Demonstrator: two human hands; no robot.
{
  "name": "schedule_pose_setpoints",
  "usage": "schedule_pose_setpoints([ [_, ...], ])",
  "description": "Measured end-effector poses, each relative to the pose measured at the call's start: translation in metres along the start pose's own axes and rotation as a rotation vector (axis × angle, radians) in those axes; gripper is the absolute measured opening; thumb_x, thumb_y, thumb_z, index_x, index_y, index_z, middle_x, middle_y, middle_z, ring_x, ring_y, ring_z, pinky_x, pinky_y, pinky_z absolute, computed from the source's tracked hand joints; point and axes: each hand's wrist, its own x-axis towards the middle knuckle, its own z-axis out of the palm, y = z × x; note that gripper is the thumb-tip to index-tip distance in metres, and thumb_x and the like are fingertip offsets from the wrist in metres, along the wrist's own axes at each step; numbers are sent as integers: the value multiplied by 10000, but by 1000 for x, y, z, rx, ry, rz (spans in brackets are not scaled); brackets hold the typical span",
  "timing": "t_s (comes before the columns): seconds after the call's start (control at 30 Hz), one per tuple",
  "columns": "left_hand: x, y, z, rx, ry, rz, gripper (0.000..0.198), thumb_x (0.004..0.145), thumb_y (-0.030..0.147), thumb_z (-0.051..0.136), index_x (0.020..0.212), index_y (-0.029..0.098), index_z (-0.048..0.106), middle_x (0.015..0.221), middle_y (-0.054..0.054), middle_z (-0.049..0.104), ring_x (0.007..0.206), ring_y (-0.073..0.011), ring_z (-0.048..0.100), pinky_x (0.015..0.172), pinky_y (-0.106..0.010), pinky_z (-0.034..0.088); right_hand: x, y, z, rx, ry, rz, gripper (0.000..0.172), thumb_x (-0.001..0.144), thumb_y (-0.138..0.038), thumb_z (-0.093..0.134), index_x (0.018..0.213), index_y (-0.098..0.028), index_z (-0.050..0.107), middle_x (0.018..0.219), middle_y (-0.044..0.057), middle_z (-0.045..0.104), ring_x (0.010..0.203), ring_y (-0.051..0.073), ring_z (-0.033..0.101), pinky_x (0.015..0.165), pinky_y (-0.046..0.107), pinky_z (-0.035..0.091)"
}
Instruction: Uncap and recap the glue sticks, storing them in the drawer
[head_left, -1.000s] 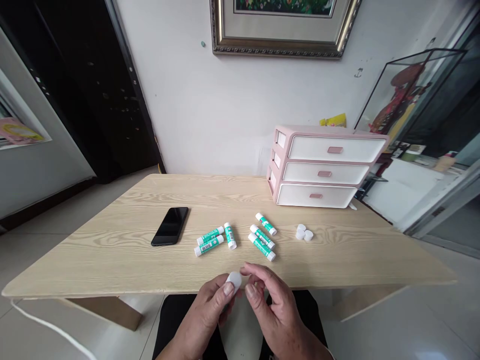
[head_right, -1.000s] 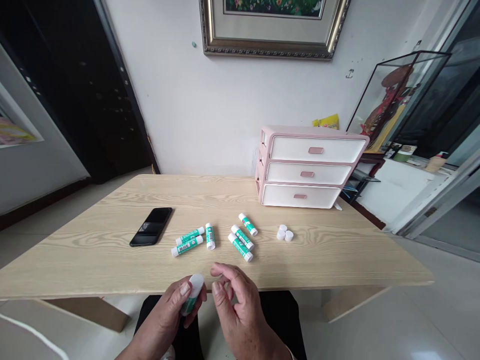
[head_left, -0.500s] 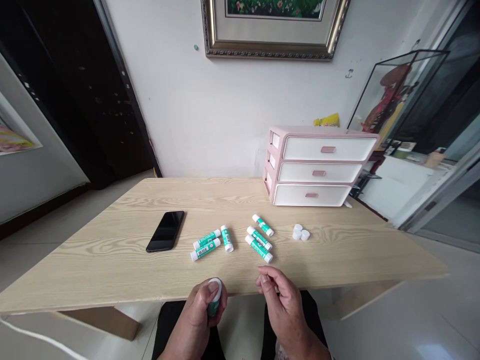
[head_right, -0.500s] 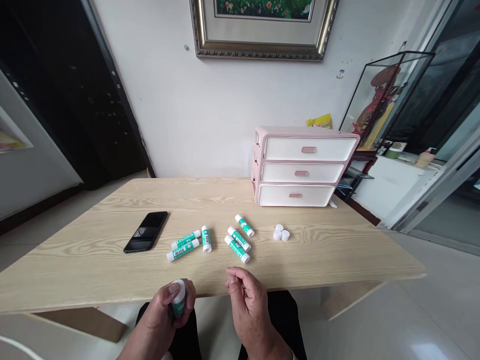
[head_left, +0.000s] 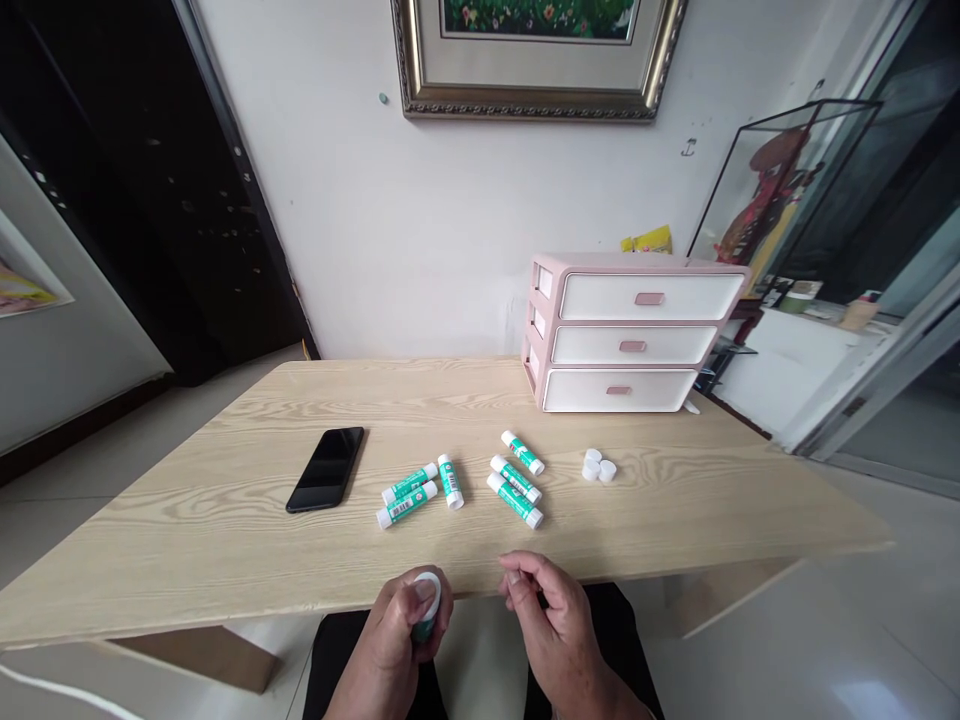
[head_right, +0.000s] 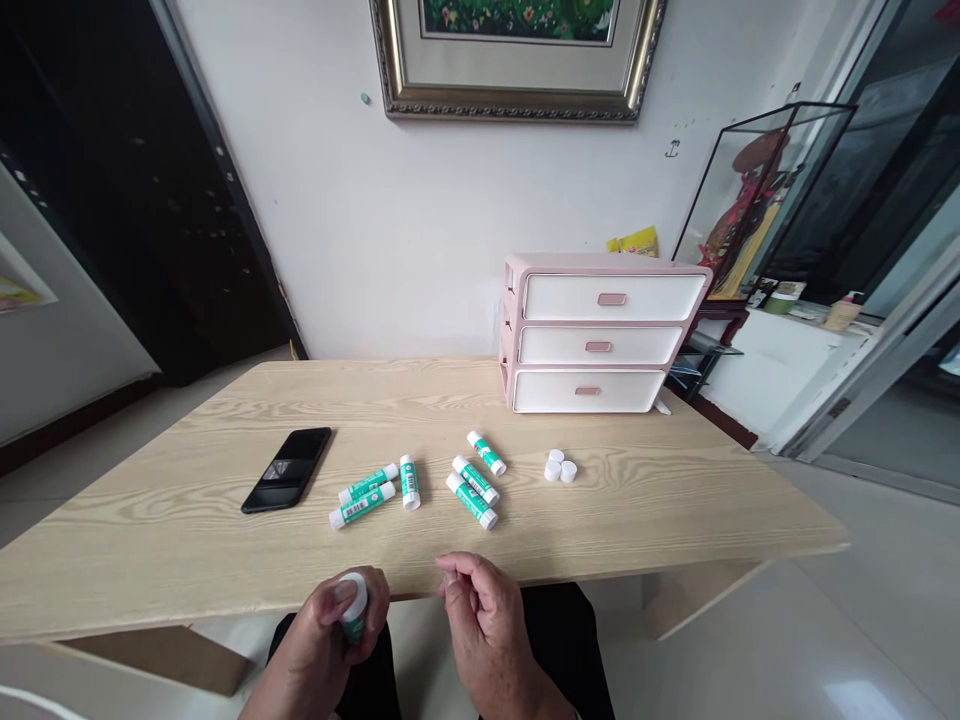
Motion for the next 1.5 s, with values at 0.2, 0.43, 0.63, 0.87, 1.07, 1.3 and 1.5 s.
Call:
schedule_pose_setpoints([
  [0.2,4,-12,-2,-127,87,-83,536,990,579,361,677,185,544,620,20,438,539,-110,331,502,-254,259,2,-18,1,-90,-86,-43,200,1010,-303,517,1039,-236,704,792,27,708,691,155,672,634,234,565],
  [0.43,7,-2,19,-193,97,-126,477,936,662,476,856,200,562,726,24,483,609,-117,408,514,-232,377,10,-45,13,-245,-232,-180,327,923,-217,632,1246,-238,591,1147,91,695,1040,231,667,919,367,568],
  [0.63,6,13,25,-83,129,-115,577,942,689,448,1258,218,554,840,-13,582,749,-183,547,613,-280,467,13,-47,28,-352,-208,-143,295,958,-262,618,1247,-236,564,1121,98,682,1037,255,646,923,420,546],
  [0.87,16,12,12,-3,78,-4,880,897,743,468,1587,232,275,1352,-153,601,1213,-334,573,1023,-484,462,38,-47,25,-398,-216,-117,156,995,-333,568,1110,-238,612,1037,75,724,960,236,677,803,339,524],
  [1.07,18,12,-9,327,289,166,648,952,611,497,1487,249,448,1158,-105,670,1053,-277,602,939,-414,468,112,-56,16,-727,-112,-122,190,991,-319,538,1083,-197,650,982,90,744,922,244,672,804,332,456],
  [1.3,27,-1,-31,400,432,161,460,930,590,558,1149,208,692,840,-39,650,827,-239,595,766,-325,457,150,-41,41,-1093,-249,-153,142,970,-253,555,1008,-171,663,913,116,732,955,277,639,866,371,375],
  [1.5,29,2,-33,371,373,136,411,910,581,605,964,202,753,757,-16,629,772,-215,583,726,-286,444,156,-24,58,-1130,-308,-187,123,959,-222,554,939,-158,656,880,137,720,981,283,618,890,388,333],
])
